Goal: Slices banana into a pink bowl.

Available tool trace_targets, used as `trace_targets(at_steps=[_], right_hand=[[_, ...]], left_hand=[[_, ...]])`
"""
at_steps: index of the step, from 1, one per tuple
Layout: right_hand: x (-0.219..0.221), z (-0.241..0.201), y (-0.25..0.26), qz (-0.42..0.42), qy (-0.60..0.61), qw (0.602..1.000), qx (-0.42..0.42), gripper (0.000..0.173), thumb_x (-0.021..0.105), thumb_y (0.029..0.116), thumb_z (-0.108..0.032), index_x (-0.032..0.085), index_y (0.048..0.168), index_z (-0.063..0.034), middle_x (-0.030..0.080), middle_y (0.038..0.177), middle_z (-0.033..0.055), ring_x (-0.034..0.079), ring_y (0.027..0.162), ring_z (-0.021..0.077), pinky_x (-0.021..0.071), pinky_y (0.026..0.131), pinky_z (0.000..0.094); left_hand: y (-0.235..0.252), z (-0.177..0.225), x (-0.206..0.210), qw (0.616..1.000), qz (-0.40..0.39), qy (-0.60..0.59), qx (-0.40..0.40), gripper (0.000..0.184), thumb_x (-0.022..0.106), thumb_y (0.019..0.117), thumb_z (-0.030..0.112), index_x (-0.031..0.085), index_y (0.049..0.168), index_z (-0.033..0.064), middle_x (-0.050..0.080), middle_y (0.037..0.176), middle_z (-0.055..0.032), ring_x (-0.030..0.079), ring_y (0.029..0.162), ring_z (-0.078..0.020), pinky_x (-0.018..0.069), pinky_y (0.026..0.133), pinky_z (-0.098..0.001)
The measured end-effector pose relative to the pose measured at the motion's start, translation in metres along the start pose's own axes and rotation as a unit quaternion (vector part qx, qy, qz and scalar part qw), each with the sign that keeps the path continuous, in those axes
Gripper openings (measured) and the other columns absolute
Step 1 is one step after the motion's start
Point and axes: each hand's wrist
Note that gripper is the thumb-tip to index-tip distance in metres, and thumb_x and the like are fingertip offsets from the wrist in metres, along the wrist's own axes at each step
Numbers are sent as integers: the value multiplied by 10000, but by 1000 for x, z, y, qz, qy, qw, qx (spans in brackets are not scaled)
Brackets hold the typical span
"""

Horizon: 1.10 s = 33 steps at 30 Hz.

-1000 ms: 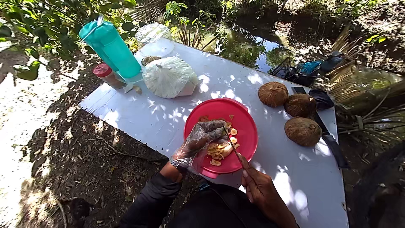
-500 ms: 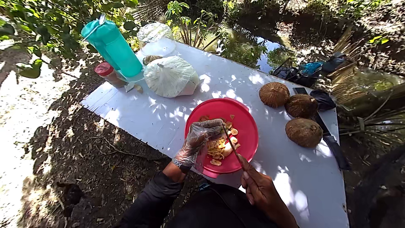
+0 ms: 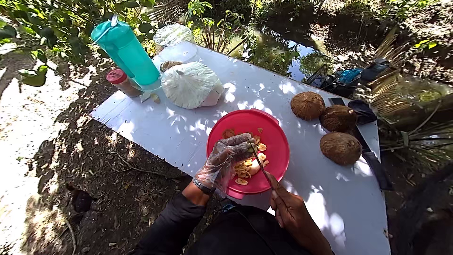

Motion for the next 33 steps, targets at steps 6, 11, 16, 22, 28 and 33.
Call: trace_targets(at_steps=[6,11,16,22,28,33], right_hand=[[4,6,-1,35,-94,995,-20,448,400,1082,-199,556,1489,-97,626,748,6,533,560,51,495,532,211],[1,1,-1,21,-14,1000,-14,449,393,1094,-170,513,1514,-67,615,760,-5,493,508,26,473,458,187],[0,-2,0,7,46,999,-8,443,391,1104,-175,507,1513,-48,614,746,-21,472,463,11,452,408,174],[1,0,2,-1,24,1000,-5,445,384,1099,-165,509,1509,-45,610,729,-24,474,459,16,459,415,180],[-2,-1,2,-20,21,1000,3,452,377,1098,-159,495,1521,-53,609,727,-26,478,463,20,464,421,187],[-2,1,3,-18,-12,1000,2,454,374,1103,-186,500,1525,-75,599,726,-28,487,475,28,474,435,193]], left_hand=[[3,-3,-2,999,30,36,19,327,601,959,-55,632,1285,-61,711,1157,-186,719,1000,-264,602,897,-389],[6,-9,-6,997,47,41,51,306,645,936,-49,658,1241,-60,722,1115,-174,728,961,-254,616,863,-390],[3,-10,-2,996,63,32,60,309,660,924,-54,651,1232,-76,719,1113,-189,731,952,-263,623,843,-383],[6,-10,-2,991,57,86,88,293,686,912,-44,675,1204,-66,734,1079,-167,734,938,-234,626,839,-361],[0,-9,-1,997,43,20,57,309,625,944,-61,628,1251,-98,723,1102,-201,732,953,-265,620,852,-377],[-4,-7,-3,999,14,10,38,328,594,967,-36,614,1292,-74,698,1172,-205,708,1039,-286,594,924,-418]])
Point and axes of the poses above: each hand's wrist, its own y-axis towards the middle knuckle, its own x-axis out of the palm, z = x × y
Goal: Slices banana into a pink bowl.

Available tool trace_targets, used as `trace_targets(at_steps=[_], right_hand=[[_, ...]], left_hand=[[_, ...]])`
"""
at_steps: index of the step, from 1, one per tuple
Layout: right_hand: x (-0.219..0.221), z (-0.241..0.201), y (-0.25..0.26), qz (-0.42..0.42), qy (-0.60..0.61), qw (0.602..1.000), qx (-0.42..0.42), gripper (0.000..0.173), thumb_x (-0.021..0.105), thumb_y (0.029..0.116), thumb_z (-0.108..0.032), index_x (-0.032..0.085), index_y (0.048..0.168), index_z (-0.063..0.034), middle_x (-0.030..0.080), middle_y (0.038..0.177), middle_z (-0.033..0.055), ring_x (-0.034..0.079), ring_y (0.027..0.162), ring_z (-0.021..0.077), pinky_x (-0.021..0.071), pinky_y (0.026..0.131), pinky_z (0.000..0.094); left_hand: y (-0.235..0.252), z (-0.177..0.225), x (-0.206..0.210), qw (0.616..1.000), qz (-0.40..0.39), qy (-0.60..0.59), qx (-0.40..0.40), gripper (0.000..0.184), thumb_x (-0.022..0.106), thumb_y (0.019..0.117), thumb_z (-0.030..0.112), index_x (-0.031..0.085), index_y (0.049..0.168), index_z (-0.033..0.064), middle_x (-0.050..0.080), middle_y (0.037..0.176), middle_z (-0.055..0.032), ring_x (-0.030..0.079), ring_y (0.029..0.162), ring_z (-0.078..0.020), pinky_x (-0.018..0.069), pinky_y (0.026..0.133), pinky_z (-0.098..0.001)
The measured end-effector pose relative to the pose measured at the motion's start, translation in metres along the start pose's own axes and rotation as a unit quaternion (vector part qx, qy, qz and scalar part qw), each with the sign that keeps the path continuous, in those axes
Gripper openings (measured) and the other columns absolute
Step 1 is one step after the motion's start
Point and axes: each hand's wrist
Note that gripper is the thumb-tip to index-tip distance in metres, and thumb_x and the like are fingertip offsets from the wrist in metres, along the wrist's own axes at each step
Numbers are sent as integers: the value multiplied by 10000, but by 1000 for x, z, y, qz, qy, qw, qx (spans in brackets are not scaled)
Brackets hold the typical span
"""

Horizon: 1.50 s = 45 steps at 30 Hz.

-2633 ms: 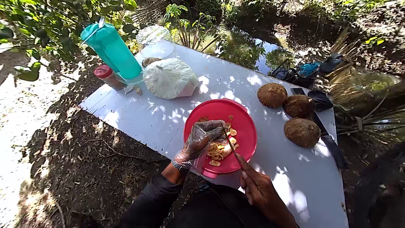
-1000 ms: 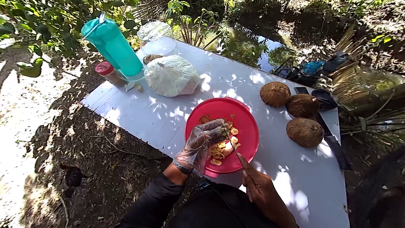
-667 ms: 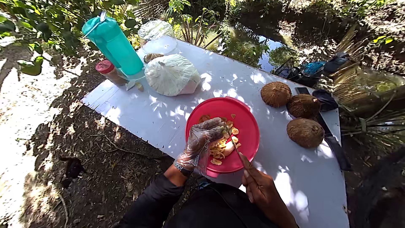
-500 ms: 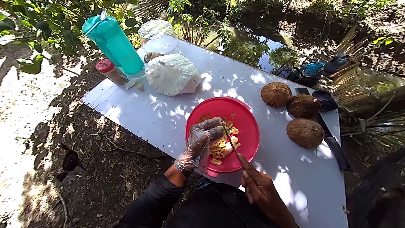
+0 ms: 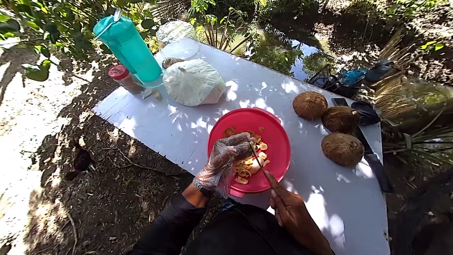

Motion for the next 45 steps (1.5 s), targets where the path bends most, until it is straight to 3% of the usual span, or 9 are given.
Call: trace_targets(at_steps=[6,14,20,28,33,35,40,45], right_hand=[[5,6,0,38,-16,999,-13,445,399,1086,-158,525,1497,-41,610,720,-12,483,474,22,468,443,186],[2,-2,-1,-1,111,994,14,440,397,1101,-142,494,1517,-35,611,718,-29,462,431,18,443,379,182],[3,0,-1,-12,72,997,9,445,379,1105,-166,500,1514,-42,602,701,-33,475,443,19,457,396,192],[2,-1,-1,-15,22,1000,14,449,376,1103,-183,510,1513,-61,604,711,-33,486,462,18,467,421,190],[9,0,-1,59,-141,988,-27,439,426,1056,-212,617,1438,-111,670,797,41,583,607,89,524,588,245],[8,1,-1,67,-135,988,-29,446,423,1054,-201,605,1445,-91,651,786,35,565,599,76,512,570,231],[4,-1,-5,19,32,999,-4,440,396,1100,-173,518,1506,-53,623,739,-18,476,461,13,457,414,177],[2,-6,-4,-7,73,997,8,443,384,1105,-170,502,1515,-46,621,730,-31,468,439,10,448,392,176]], left_hand=[[4,-1,1,998,37,49,12,313,676,909,-55,665,1222,-65,729,1101,-170,728,968,-250,615,869,-381],[6,-2,-3,996,67,41,34,344,693,898,-43,654,1240,-58,725,1111,-157,723,964,-234,614,854,-372],[6,1,-6,994,52,82,41,316,703,903,-25,675,1217,-50,735,1074,-152,727,925,-222,615,840,-353],[-3,8,-5,998,9,57,25,309,639,943,-9,655,1250,-43,712,1139,-157,709,999,-240,595,902,-391],[2,4,-4,994,44,90,29,331,692,909,-18,660,1236,-55,732,1095,-152,725,956,-225,613,851,-356],[4,5,-4,995,51,80,23,327,679,920,-28,656,1245,-60,733,1087,-158,730,945,-234,616,854,-366],[3,2,-9,998,33,43,30,365,609,945,-55,608,1310,-62,703,1189,-169,716,1018,-247,602,900,-379],[3,3,-5,997,38,58,29,374,606,933,-77,620,1306,-54,707,1191,-161,719,1000,-230,604,877,-359]])
Point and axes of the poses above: each hand's wrist, its own y-axis towards the middle knuckle, its own x-axis out of the palm, z = x × y
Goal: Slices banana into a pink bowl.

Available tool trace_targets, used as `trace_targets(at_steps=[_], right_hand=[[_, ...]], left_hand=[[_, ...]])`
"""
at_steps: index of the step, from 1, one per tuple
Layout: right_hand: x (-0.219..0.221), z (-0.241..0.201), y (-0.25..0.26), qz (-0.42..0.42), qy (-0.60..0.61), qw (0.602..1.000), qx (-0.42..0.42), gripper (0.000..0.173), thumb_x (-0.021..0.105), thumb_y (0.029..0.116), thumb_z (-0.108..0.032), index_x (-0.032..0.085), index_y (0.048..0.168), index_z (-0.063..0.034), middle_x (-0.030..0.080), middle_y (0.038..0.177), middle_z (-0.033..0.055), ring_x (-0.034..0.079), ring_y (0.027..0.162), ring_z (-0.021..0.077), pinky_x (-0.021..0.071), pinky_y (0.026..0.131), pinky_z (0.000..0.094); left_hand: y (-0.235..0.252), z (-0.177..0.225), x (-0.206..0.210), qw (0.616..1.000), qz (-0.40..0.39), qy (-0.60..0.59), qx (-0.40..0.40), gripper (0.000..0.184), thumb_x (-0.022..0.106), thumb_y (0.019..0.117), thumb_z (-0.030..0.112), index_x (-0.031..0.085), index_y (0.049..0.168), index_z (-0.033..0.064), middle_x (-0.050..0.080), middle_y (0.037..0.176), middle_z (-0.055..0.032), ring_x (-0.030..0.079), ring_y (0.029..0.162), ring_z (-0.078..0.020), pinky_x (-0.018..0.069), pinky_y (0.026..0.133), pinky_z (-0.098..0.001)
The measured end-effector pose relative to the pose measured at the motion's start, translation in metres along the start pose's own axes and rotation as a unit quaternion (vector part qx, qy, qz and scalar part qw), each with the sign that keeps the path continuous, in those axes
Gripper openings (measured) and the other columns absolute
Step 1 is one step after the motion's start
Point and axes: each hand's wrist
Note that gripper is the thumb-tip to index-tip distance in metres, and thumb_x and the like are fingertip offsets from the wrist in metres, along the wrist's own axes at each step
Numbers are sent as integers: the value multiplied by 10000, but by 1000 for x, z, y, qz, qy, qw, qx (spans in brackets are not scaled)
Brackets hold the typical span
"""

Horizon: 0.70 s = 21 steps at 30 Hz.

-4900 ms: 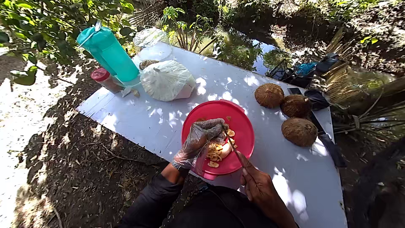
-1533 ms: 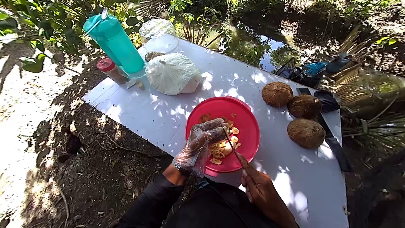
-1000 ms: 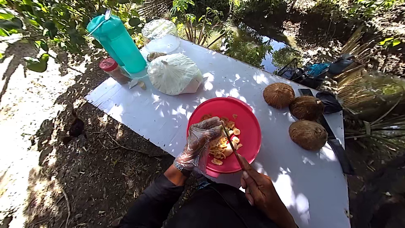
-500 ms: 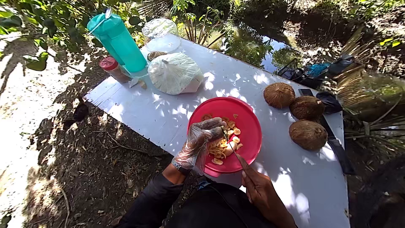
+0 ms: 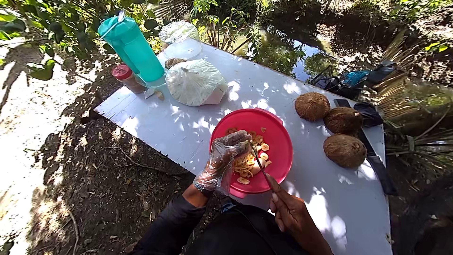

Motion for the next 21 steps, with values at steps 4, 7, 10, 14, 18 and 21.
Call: trace_targets(at_steps=[4,7,10,14,18,21], right_hand=[[0,0,1,-10,19,1000,2,446,389,1103,-154,488,1524,-47,619,721,-29,456,427,16,442,381,183],[-1,-1,2,-11,0,1000,-1,450,380,1102,-157,488,1526,-53,610,712,-32,462,438,13,444,392,181],[-2,-3,2,-18,-10,1000,8,452,367,1103,-161,490,1525,-57,604,716,-35,471,449,17,452,401,188],[-1,-3,3,-7,-50,999,-4,450,372,1097,-164,509,1509,-43,601,711,-29,479,462,16,458,419,181],[4,1,4,63,-213,974,-49,437,422,1065,-238,618,1440,-128,660,803,40,569,597,85,507,559,243],[5,2,5,85,-248,964,-45,427,441,1060,-262,637,1429,-174,660,834,54,593,619,108,510,543,273]], left_hand=[[3,2,1,999,-3,53,10,330,628,938,-58,649,1267,-52,730,1127,-152,730,949,-216,614,843,-335],[1,2,0,999,-1,35,8,322,631,934,-61,655,1255,-48,734,1108,-156,733,947,-222,617,842,-342],[1,-14,-17,999,-41,-6,24,324,640,946,-16,640,1269,-46,723,1125,-165,723,989,-243,609,889,-370],[0,-5,-13,999,-44,-18,23,335,625,948,-28,635,1282,-47,717,1149,-170,715,1022,-248,604,900,-379],[2,-9,-9,999,-17,29,33,338,682,909,-32,658,1245,-48,731,1101,-156,724,972,-225,612,862,-355],[5,-18,-14,999,-9,25,30,315,707,899,-22,665,1208,-68,730,1068,-182,730,947,-256,619,864,-384]])
Point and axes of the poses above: each hand's wrist, its own y-axis towards the middle knuckle, its own x-axis out of the palm, z = x × y
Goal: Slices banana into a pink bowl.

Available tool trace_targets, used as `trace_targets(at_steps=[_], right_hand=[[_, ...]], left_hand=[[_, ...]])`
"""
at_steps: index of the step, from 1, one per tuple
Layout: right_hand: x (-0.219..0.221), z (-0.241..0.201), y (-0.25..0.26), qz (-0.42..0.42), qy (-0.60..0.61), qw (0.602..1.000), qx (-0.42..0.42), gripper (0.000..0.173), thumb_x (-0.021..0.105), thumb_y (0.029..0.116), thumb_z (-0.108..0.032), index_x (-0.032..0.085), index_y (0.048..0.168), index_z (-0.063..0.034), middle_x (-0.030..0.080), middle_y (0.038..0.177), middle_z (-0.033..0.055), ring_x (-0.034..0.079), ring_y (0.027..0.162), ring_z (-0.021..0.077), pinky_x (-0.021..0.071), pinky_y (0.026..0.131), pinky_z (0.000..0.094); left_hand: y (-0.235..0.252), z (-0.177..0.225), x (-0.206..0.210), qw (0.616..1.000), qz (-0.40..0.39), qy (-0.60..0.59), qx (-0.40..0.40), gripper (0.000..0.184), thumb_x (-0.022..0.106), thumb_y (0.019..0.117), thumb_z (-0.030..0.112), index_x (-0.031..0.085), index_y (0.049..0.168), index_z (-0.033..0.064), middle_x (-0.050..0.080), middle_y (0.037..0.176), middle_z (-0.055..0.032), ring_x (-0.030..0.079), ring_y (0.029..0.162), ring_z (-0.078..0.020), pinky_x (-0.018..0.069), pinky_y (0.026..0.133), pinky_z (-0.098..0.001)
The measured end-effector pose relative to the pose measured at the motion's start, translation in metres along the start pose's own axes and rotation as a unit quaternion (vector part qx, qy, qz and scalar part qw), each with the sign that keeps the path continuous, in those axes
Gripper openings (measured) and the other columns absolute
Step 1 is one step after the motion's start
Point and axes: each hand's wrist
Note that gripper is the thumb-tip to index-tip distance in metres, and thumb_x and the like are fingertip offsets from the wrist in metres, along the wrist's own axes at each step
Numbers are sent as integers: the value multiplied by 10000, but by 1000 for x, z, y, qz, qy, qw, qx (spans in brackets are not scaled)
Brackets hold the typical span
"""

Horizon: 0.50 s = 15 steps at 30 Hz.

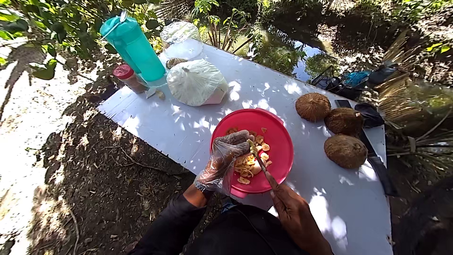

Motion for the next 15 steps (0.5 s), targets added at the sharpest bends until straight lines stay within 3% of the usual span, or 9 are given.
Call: trace_targets(at_steps=[3,6,8,15], right_hand=[[-2,3,0,-4,59,998,11,439,428,1069,-220,594,1458,-104,653,813,34,560,598,68,509,559,223],[-5,4,-2,-42,190,981,21,439,401,1099,-188,533,1495,-54,618,757,-9,480,480,12,462,427,177],[-6,1,-2,-70,248,966,34,440,395,1107,-187,514,1508,-51,620,741,-22,469,447,7,447,392,174],[-9,-2,2,-104,297,947,58,436,391,1109,-164,503,1518,-63,621,739,-29,478,442,14,450,386,176]], left_hand=[[-1,16,14,999,2,-31,-27,310,659,908,-74,649,1217,-92,739,1064,-183,742,927,-258,627,841,-368],[-2,17,12,998,-4,-57,-19,360,598,942,-80,612,1302,-68,719,1151,-175,728,981,-251,613,870,-369],[-2,17,10,999,-9,-44,-14,385,587,951,-66,599,1335,-48,705,1202,-162,718,1019,-232,607,882,-358],[2,23,12,1000,-8,27,-12,339,614,942,-58,646,1279,-41,729,1139,-145,724,986,-216,608,868,-342]])
Point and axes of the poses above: each hand's wrist, its own y-axis towards the middle knuckle, its own x-axis out of the palm, z = x × y
